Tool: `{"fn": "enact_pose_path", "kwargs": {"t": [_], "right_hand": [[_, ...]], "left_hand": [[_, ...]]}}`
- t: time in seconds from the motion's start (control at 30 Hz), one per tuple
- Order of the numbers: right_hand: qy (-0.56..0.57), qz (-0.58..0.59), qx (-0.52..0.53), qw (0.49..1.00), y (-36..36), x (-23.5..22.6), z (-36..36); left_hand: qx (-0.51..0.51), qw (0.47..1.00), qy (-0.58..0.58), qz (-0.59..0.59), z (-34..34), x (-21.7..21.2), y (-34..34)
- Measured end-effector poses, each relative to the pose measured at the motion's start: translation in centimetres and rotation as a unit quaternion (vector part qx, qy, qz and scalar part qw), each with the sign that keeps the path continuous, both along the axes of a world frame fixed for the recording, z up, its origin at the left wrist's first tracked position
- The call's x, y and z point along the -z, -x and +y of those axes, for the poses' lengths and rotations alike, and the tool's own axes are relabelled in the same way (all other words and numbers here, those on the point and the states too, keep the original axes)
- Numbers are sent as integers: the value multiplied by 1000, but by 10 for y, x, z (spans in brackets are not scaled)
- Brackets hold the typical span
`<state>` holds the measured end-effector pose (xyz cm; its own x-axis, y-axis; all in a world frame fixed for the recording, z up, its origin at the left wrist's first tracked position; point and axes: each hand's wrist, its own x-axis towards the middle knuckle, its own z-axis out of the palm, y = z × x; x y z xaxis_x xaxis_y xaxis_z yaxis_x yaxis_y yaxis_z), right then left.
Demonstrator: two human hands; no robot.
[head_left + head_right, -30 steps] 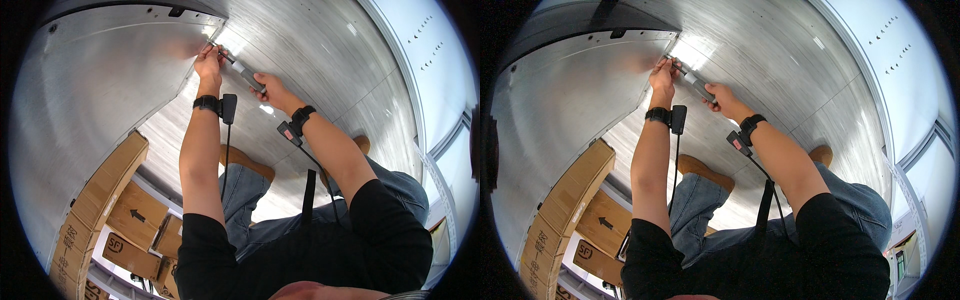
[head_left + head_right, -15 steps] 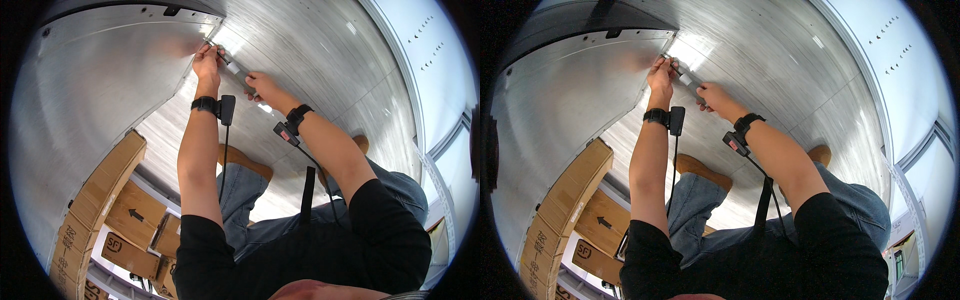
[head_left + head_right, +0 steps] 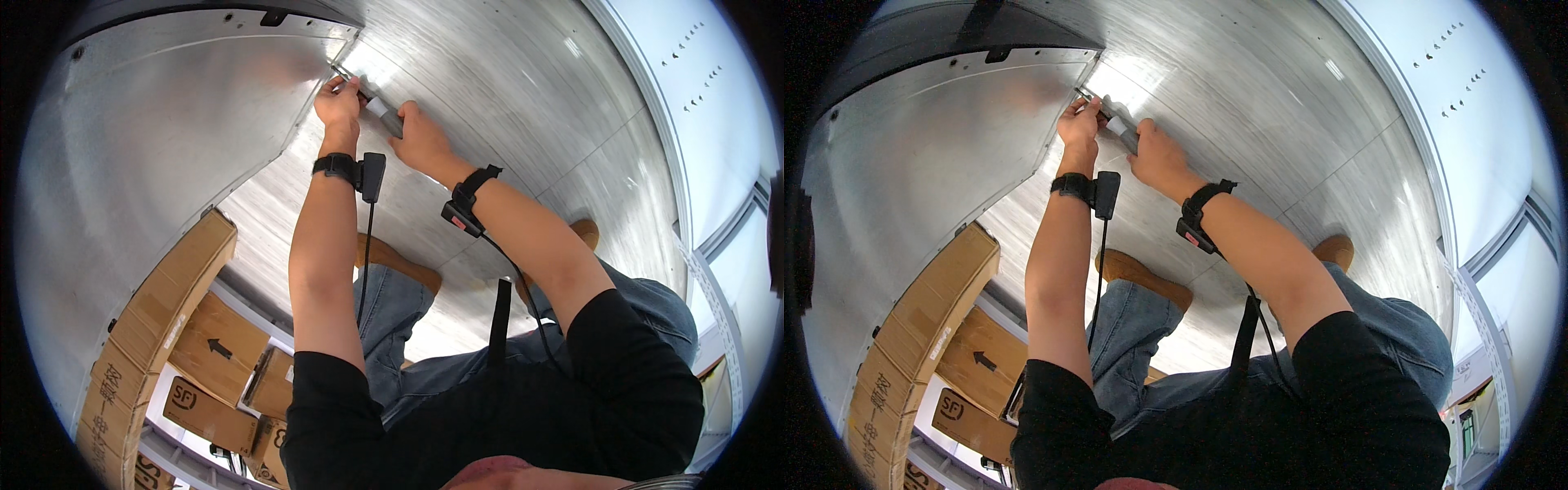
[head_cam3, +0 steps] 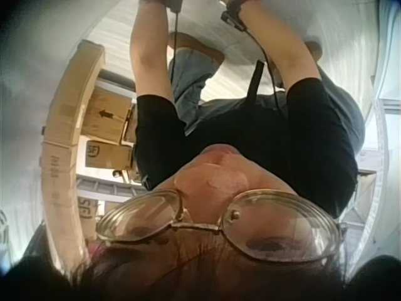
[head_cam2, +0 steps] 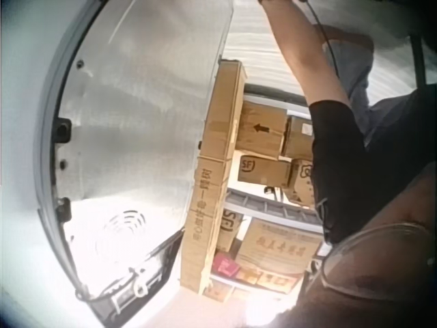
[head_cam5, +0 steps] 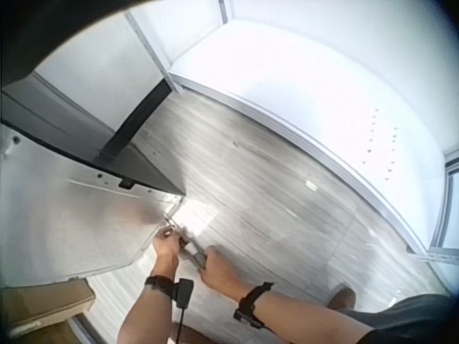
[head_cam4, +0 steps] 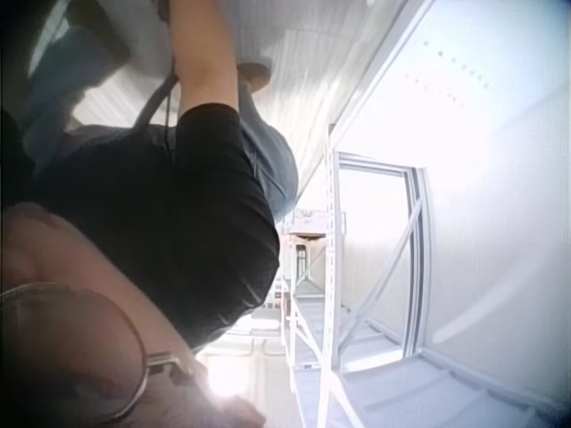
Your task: The person uses a screwdriver to remove screws from a metal panel attached to a white shelving unit. After removing the screws, the person detaches the panel and places it on the shelf.
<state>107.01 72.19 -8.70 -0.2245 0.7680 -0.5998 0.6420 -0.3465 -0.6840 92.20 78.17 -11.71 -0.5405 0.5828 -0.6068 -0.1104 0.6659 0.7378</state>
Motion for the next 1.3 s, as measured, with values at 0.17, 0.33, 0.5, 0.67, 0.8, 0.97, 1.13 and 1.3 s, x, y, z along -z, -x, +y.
{"fn": "enact_pose_path", "kwargs": {"t": [0.17,0.33,0.5,0.67,0.8,0.97,1.13,1.3], "right_hand": [[53,94,34,994,-3,8,2],[260,222,96,935,-16,23,19],[100,94,-122,983,-7,17,21],[-39,5,-82,996,4,5,2],[-56,21,-45,997,2,6,0],[276,270,129,913,-9,10,6],[276,266,79,920,-10,29,3],[40,83,-95,991,-6,21,4]], "left_hand": [[1,999,-17,-28,5,-9,-1],[17,998,-39,-55,4,-4,4],[12,996,-37,-85,2,-9,7],[33,998,-12,47,8,7,12],[-28,999,-24,22,13,15,11],[-60,995,-50,-65,13,4,6],[-65,991,-81,-79,10,1,3],[-12,999,-51,7,11,0,-3]]}}
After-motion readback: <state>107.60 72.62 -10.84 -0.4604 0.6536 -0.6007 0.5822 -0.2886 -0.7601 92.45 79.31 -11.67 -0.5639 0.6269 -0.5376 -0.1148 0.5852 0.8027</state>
